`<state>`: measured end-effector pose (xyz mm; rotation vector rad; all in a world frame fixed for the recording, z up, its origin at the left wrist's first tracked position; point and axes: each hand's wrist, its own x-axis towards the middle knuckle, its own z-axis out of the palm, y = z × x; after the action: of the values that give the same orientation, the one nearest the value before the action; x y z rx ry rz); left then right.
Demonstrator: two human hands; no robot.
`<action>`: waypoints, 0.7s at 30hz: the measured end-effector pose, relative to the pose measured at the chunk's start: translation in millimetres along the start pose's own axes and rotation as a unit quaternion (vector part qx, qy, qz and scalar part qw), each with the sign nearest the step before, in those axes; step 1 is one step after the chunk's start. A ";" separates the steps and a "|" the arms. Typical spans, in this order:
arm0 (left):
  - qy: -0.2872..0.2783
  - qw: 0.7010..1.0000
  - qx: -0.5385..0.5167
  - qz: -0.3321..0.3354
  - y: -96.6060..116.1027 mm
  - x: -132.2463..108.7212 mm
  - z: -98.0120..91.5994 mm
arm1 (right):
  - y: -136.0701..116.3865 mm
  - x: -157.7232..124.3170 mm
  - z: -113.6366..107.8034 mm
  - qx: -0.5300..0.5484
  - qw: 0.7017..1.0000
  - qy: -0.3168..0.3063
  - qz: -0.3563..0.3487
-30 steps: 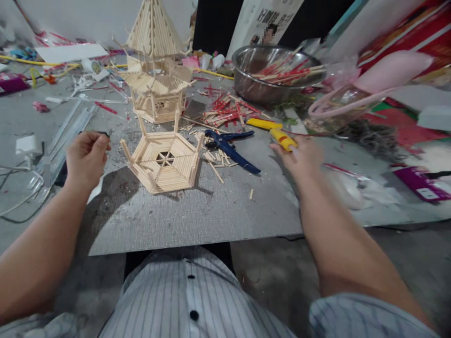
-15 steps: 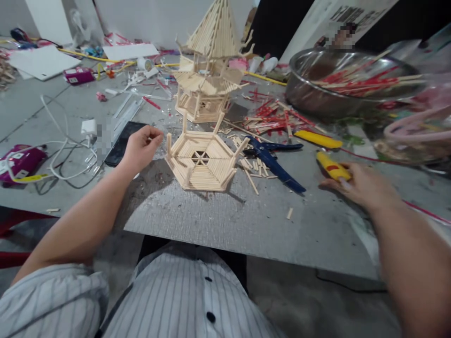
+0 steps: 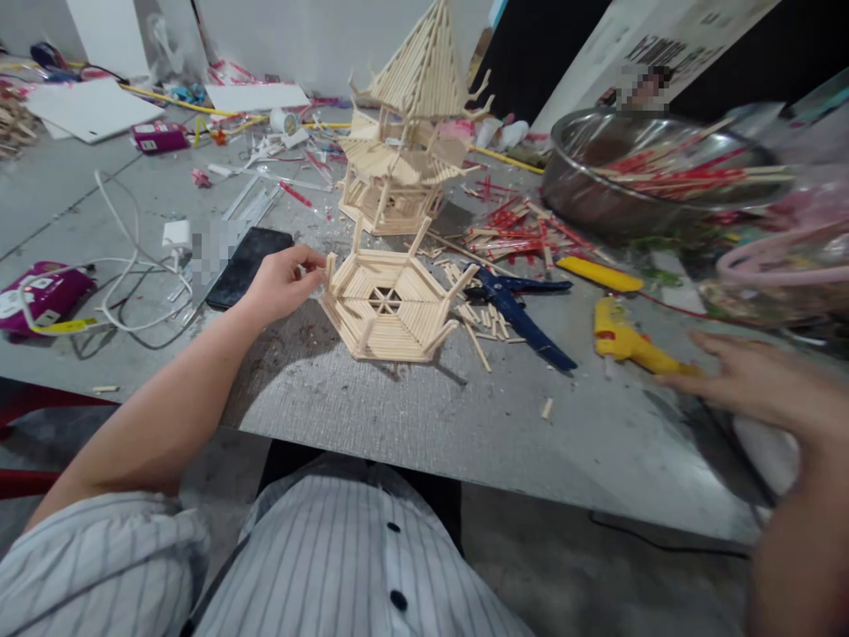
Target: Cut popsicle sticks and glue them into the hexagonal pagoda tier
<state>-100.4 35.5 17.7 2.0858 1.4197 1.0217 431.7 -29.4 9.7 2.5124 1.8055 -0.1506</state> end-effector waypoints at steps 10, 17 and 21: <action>-0.002 0.997 0.072 0.037 0.4 1.1 0.6 | -209.0 -37.3 -4.7 0.286 0.904 0.156 -0.276; -0.024 0.996 0.079 0.032 -4.6 3.5 3.4 | -222.3 -12.2 30.4 0.361 0.880 0.119 -0.285; -0.020 0.995 0.091 0.034 -6.4 4.9 6.2 | -220.5 -17.8 35.3 0.381 0.869 0.125 -0.290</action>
<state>-98.5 42.9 11.0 2.2837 1.4804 0.8999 215.4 21.1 -18.9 2.3240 3.0677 -0.7152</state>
